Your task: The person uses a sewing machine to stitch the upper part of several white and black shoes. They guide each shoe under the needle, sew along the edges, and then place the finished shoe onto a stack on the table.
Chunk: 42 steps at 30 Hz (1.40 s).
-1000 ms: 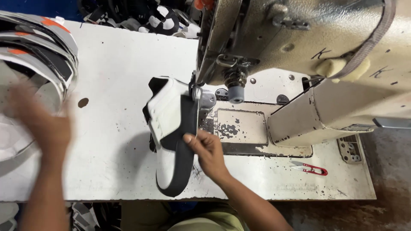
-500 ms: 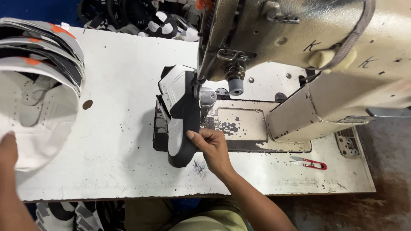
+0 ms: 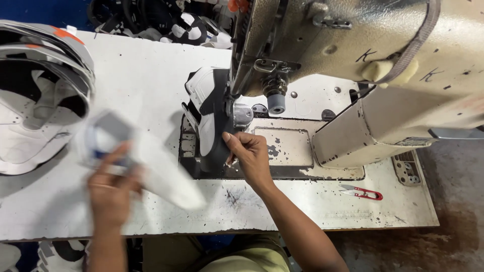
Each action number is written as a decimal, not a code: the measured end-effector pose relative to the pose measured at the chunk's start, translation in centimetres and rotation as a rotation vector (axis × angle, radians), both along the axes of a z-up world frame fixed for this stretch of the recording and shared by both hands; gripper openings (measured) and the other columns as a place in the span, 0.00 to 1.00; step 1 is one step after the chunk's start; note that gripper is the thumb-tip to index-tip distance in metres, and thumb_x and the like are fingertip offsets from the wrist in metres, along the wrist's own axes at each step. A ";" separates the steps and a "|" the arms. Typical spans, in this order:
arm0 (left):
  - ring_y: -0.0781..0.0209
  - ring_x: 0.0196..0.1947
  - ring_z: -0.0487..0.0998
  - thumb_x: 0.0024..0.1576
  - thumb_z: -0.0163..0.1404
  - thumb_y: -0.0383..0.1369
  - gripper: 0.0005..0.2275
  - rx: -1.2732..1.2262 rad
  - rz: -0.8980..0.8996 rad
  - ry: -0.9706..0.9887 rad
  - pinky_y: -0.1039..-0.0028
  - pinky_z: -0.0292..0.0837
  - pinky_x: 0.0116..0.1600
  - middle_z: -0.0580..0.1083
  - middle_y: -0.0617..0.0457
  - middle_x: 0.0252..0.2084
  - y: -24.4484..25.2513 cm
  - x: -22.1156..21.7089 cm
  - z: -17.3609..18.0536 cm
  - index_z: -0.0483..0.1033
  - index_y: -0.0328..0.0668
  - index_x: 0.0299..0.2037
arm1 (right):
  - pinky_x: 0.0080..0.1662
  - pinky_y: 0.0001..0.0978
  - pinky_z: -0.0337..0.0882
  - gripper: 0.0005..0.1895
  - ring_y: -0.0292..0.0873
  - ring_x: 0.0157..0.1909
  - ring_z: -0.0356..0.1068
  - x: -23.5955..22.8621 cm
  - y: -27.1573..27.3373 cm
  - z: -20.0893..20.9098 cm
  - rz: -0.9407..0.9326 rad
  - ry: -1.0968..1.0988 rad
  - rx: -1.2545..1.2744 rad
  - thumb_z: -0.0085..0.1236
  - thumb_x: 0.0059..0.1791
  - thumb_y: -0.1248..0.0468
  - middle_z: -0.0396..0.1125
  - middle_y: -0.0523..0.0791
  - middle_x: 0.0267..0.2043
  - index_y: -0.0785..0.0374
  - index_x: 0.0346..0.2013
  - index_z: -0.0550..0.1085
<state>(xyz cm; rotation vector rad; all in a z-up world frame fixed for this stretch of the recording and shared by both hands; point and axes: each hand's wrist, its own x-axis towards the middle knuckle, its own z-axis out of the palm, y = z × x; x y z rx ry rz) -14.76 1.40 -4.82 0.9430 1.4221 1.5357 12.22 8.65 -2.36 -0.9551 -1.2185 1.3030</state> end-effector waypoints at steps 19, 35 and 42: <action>0.56 0.38 0.86 0.61 0.52 0.33 0.28 0.087 -0.215 0.406 0.71 0.82 0.36 0.77 0.37 0.53 3.2 14.9 2.7 0.59 0.53 0.73 | 0.25 0.23 0.67 0.11 0.31 0.22 0.67 6.4 1.0 0.0 0.127 -0.378 0.027 0.56 0.54 0.61 0.72 0.43 0.23 0.65 0.34 0.80; 0.62 0.14 0.75 0.59 0.55 0.41 0.20 0.096 -0.228 0.687 0.67 0.71 0.21 0.81 0.50 0.24 5.3 10.6 3.3 0.75 0.53 0.62 | 0.33 0.36 0.73 0.12 0.43 0.33 0.69 6.9 12.7 -2.1 -0.330 -0.799 0.521 0.60 0.52 0.62 0.67 0.45 0.33 0.66 0.43 0.69; 0.71 0.20 0.78 0.64 0.54 0.41 0.19 0.379 -0.202 0.709 0.76 0.74 0.26 0.81 0.47 0.36 7.3 9.7 0.6 0.74 0.48 0.64 | 0.25 0.42 0.66 0.11 0.48 0.23 0.64 8.3 7.8 -4.4 -0.184 -1.313 0.784 0.55 0.51 0.61 0.67 0.49 0.24 0.68 0.39 0.73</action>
